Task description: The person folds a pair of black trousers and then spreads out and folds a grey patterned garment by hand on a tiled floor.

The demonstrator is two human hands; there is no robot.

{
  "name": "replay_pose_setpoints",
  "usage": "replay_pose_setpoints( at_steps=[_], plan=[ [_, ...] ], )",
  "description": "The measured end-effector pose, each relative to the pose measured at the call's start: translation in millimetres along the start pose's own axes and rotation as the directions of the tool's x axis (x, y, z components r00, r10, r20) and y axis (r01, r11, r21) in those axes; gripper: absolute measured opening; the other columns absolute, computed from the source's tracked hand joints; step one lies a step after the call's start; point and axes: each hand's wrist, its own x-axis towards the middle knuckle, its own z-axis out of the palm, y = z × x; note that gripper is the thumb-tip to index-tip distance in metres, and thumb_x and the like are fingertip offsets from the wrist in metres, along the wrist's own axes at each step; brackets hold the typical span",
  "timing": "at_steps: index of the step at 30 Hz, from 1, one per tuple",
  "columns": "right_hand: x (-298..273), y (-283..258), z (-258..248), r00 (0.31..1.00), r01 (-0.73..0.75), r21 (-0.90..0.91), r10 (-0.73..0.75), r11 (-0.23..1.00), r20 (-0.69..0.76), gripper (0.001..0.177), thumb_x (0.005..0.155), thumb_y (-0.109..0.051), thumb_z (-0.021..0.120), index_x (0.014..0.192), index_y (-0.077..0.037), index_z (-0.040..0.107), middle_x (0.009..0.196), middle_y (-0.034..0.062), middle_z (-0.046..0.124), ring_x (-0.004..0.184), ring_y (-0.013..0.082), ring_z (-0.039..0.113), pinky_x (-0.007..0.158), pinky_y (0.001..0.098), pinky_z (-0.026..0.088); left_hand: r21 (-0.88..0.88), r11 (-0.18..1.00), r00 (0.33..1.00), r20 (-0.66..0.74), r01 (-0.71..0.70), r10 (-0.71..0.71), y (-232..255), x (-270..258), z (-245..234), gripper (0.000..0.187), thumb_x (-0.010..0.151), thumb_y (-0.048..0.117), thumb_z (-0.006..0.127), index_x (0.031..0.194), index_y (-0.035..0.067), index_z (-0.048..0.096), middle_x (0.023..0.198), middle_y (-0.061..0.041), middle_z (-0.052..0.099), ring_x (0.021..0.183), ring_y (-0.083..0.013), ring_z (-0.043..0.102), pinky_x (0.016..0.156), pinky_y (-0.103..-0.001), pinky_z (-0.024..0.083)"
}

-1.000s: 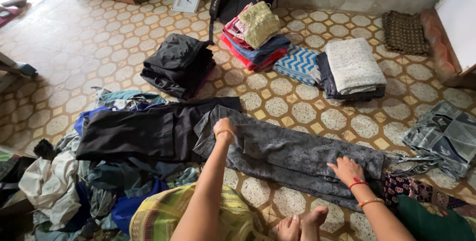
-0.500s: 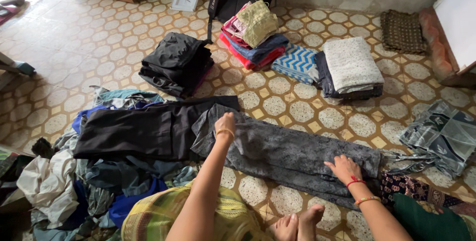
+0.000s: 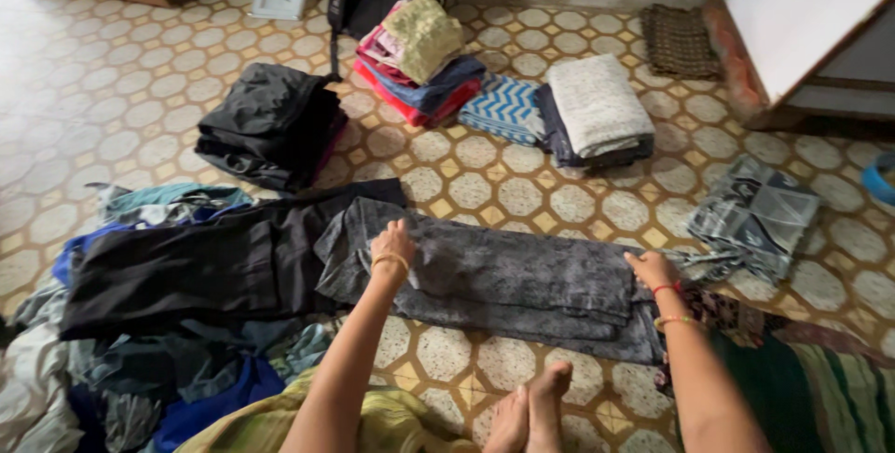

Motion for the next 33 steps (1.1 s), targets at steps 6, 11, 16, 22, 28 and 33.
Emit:
replay_pose_setpoints(
  at_steps=[6,11,16,22,28,33],
  plan=[
    [-16.6,35.7,-7.0,0.960,-0.259,0.255,0.278,0.932,-0.039,0.065,0.078,-0.051,0.084,0.113,0.002,0.072,0.106,0.0184,0.074,0.086,0.0303,0.072,0.057,0.0433,0.064,0.175,0.972,0.987,0.046,-0.159,0.154,-1.2,-7.0,33.3,0.033,0.094,0.032,0.060,0.121,0.012,0.064,0.120,-0.011,0.064,0.106,-0.0318,0.069,0.086,-0.049,0.054],
    [-27.5,14.2,-9.9,0.954,-0.299,0.138,0.296,0.944,0.040,0.097,0.069,-0.066,0.082,0.127,0.010,0.068,0.127,0.0243,0.071,0.102,0.0378,0.075,0.068,0.0489,0.064,0.222,0.953,0.975,0.117,-0.209,0.186,4.5,-10.5,43.8,0.028,0.099,0.032,0.057,0.119,0.015,0.067,0.121,-0.011,0.067,0.109,-0.0311,0.069,0.087,-0.048,0.055],
    [20.7,51.5,29.7,0.988,-0.115,-0.206,0.134,0.972,0.080,0.123,0.061,-0.082,0.084,0.130,0.016,0.059,0.138,0.0334,0.055,0.124,0.0416,0.058,0.098,0.0422,0.047,0.181,0.956,0.953,0.239,-0.232,0.186,13.8,-21.9,17.5,0.036,0.097,0.040,0.061,0.121,0.014,0.065,0.123,-0.011,0.068,0.113,-0.0306,0.068,0.091,-0.047,0.055],
    [18.9,73.1,59.6,0.996,-0.043,-0.111,0.034,0.993,-0.083,0.131,0.054,-0.078,0.090,0.132,0.020,0.052,0.137,0.0376,0.054,0.129,0.0423,0.056,0.106,0.0407,0.045,0.057,0.987,0.970,0.203,-0.151,0.137,24.2,-24.1,-18.7,0.058,0.091,0.045,0.068,0.135,0.009,0.053,0.121,-0.016,0.069,0.109,-0.0337,0.070,0.089,-0.046,0.056],
    [-36.6,25.6,23.2,0.988,-0.045,0.103,0.059,0.994,-0.139,0.105,0.054,-0.061,0.094,0.125,0.011,0.065,0.126,0.0322,0.068,0.117,0.0427,0.066,0.099,0.0464,0.053,0.033,0.981,0.973,0.144,-0.189,0.183,22.8,-16.3,-9.5,0.058,0.093,0.037,0.066,0.139,0.007,0.049,0.115,-0.018,0.071,0.102,-0.0346,0.072,0.083,-0.047,0.058],
    [-47.5,-8.3,26.8,0.960,-0.109,-0.078,0.084,0.991,-0.269,0.097,0.056,-0.064,0.093,0.119,0.006,0.071,0.122,0.0325,0.070,0.110,0.0447,0.070,0.093,0.0473,0.058,0.019,0.973,0.971,0.078,-0.228,0.226,20.9,-15.5,-4.0,0.051,0.092,0.031,0.065,0.134,0.006,0.052,0.107,-0.018,0.073,0.095,-0.0354,0.073,0.078,-0.047,0.059]
  ],
)
